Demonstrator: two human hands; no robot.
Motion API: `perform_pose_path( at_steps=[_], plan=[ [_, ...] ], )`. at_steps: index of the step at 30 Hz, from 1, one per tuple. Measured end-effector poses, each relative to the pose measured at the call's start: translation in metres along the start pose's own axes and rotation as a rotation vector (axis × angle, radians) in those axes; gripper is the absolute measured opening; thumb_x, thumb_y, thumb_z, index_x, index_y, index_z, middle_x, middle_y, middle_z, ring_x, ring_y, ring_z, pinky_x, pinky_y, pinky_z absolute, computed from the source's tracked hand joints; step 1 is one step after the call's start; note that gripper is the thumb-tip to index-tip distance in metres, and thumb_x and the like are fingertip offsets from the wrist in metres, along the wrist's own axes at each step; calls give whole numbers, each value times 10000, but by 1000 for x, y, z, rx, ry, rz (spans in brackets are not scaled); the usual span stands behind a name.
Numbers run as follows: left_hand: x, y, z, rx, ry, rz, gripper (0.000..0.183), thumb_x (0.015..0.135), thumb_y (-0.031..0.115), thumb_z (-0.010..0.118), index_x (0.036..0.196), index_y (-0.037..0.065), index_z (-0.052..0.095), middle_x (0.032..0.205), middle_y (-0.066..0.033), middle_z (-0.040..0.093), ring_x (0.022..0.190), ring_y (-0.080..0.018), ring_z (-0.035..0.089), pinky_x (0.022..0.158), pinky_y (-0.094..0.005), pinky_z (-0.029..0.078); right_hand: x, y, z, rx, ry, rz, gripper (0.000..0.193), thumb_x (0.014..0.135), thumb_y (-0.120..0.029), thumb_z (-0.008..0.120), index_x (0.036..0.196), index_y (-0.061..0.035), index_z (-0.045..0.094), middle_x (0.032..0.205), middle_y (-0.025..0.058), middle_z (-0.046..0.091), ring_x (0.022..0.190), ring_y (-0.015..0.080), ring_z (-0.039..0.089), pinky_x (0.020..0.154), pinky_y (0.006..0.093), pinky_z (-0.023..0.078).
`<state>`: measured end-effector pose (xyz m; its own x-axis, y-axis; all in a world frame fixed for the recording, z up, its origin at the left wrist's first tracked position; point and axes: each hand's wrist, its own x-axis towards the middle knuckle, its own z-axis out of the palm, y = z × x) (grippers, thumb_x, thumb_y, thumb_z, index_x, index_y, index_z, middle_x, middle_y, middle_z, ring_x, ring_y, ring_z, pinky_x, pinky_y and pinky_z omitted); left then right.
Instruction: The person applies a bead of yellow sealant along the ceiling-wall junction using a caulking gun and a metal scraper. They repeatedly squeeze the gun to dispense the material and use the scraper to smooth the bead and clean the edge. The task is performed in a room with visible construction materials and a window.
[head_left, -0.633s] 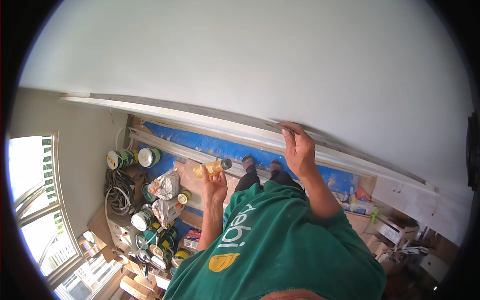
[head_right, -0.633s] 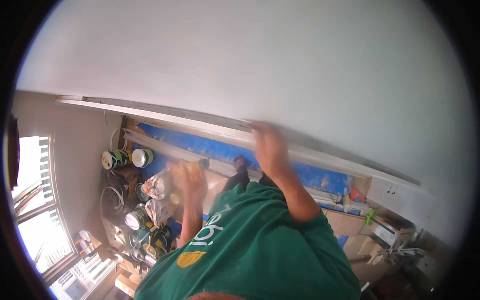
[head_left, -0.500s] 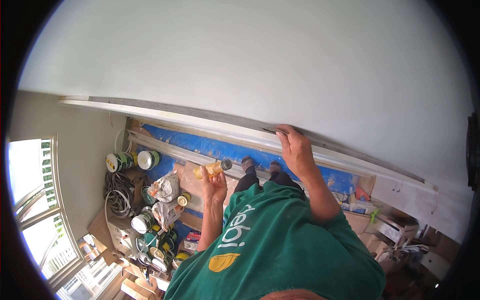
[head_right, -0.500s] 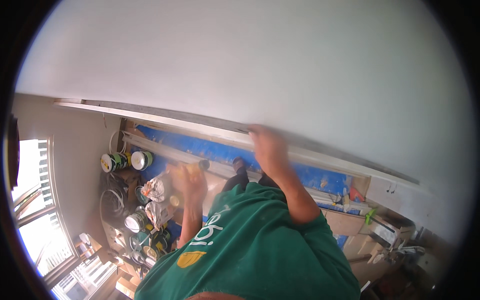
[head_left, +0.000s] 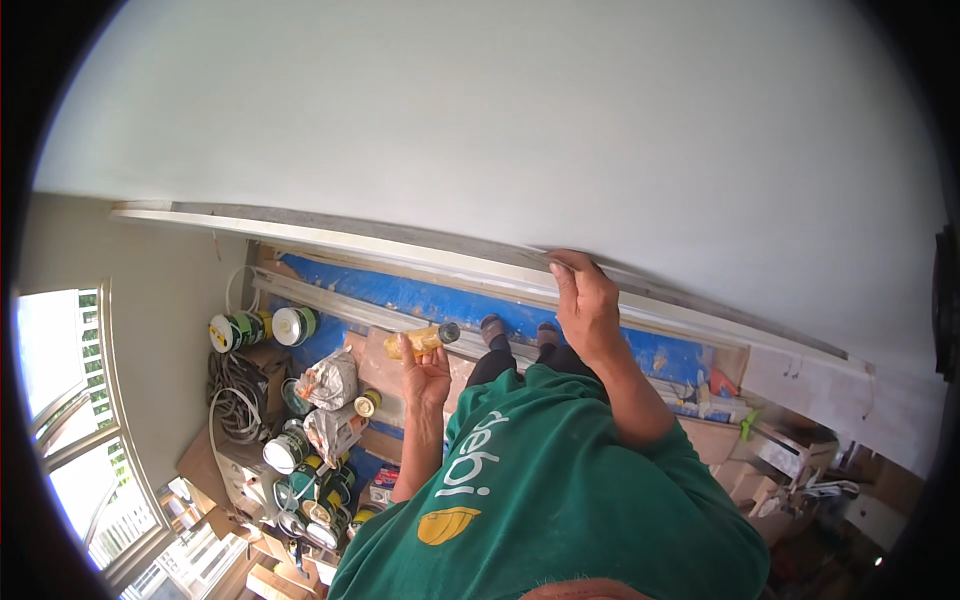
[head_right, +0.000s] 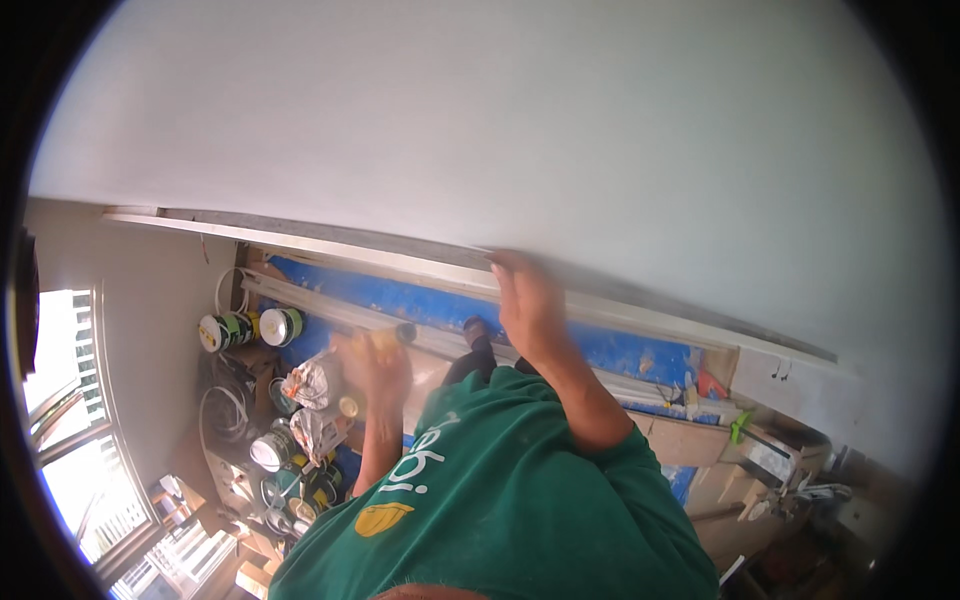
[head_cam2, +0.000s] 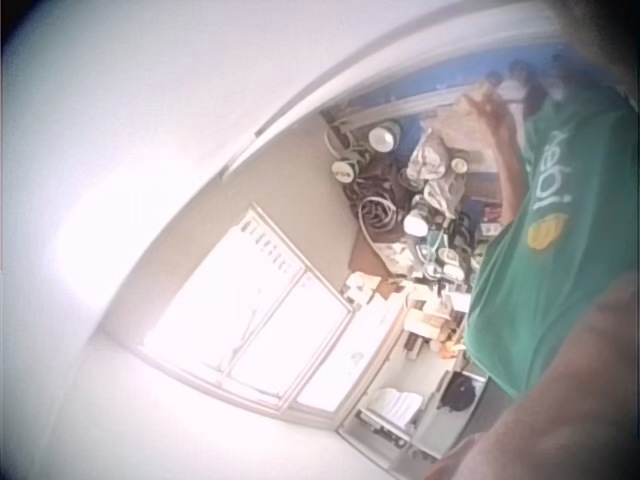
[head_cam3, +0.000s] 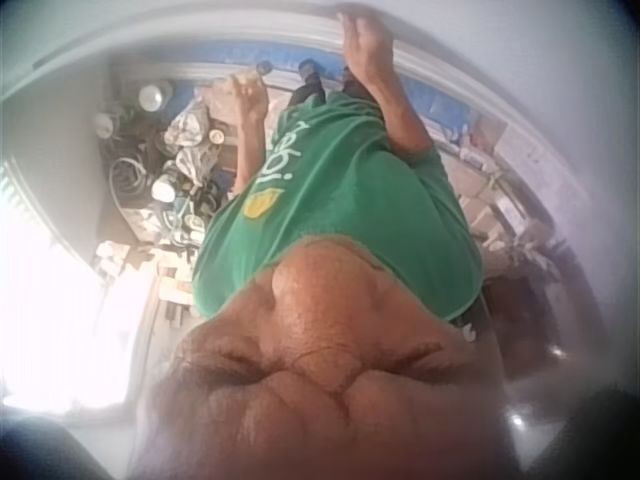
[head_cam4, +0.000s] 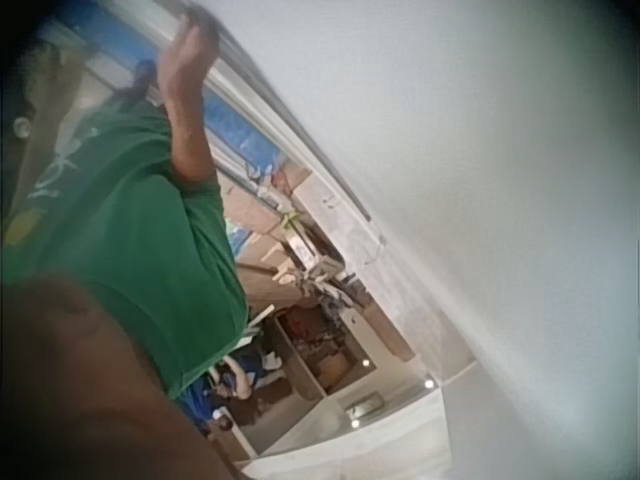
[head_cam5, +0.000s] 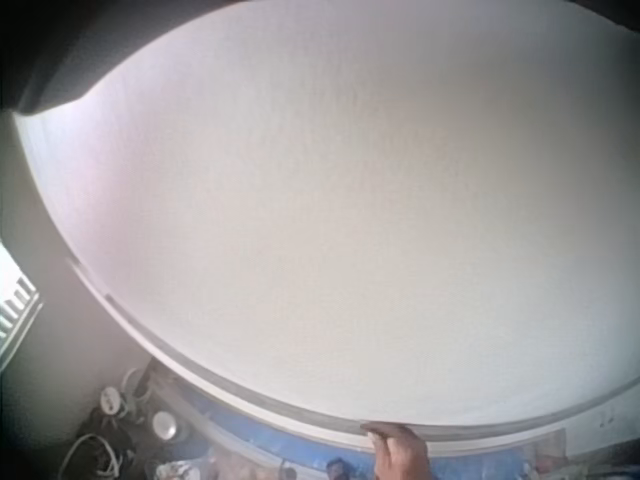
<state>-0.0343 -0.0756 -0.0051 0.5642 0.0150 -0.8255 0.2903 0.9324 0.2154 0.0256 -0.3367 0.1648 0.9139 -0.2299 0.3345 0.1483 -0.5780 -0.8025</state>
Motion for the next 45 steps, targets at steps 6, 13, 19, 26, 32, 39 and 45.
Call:
perform_pose_path(
  at_steps=[6,13,19,26,32,39,45],
  plan=[
    [-16,2,11,190,-79,141,522,811,422,731,1142,62,548,1082,-31,621,952,-158,632,773,-273,558,2,6,12,-180,-161,-25,142,905,-84,594,1009,10,616,719,169,615,616,264,597,596,331,475],
    [-15,8,8,173,-125,127,519,825,434,713,1145,62,544,1082,-27,619,956,-148,624,767,-259,552,6,-18,18,45,-85,41,142,905,-76,586,1018,4,616,759,182,633,668,309,630,634,361,489],
    [-13,12,6,107,-110,88,528,827,438,711,1151,60,538,1078,-33,613,937,-147,625,753,-254,552,3,1,28,-137,-175,-46,138,914,-86,578,1022,-9,616,744,164,633,629,305,622,612,358,487],
    [-3,17,-3,108,-124,73,531,821,439,716,1144,57,540,1072,-37,611,933,-151,626,750,-260,555,18,-31,37,29,-219,183,153,919,-95,580,1039,-9,620,709,152,622,603,261,609,608,322,482],
    [5,20,-12,70,-114,56,527,820,445,715,1132,56,546,1064,-38,613,925,-156,627,742,-267,556,12,-15,40,-110,-223,25,148,916,-109,570,1027,-18,610,706,176,620,644,343,612,600,389,477],
    [7,26,-11,49,-90,20,507,832,447,702,1133,68,551,1062,-32,619,930,-152,626,733,-271,557,27,-28,64,-125,-370,112,140,914,-112,573,1011,-19,612,722,192,619,663,356,616,580,410,469],
    [4,27,-11,53,-119,44,502,836,449,696,1133,71,552,1052,-25,624,924,-150,629,729,-270,557,18,-33,34,9,-170,83,167,914,-111,577,1036,-5,618,760,208,620,669,356,610,602,403,471]
  ],
)
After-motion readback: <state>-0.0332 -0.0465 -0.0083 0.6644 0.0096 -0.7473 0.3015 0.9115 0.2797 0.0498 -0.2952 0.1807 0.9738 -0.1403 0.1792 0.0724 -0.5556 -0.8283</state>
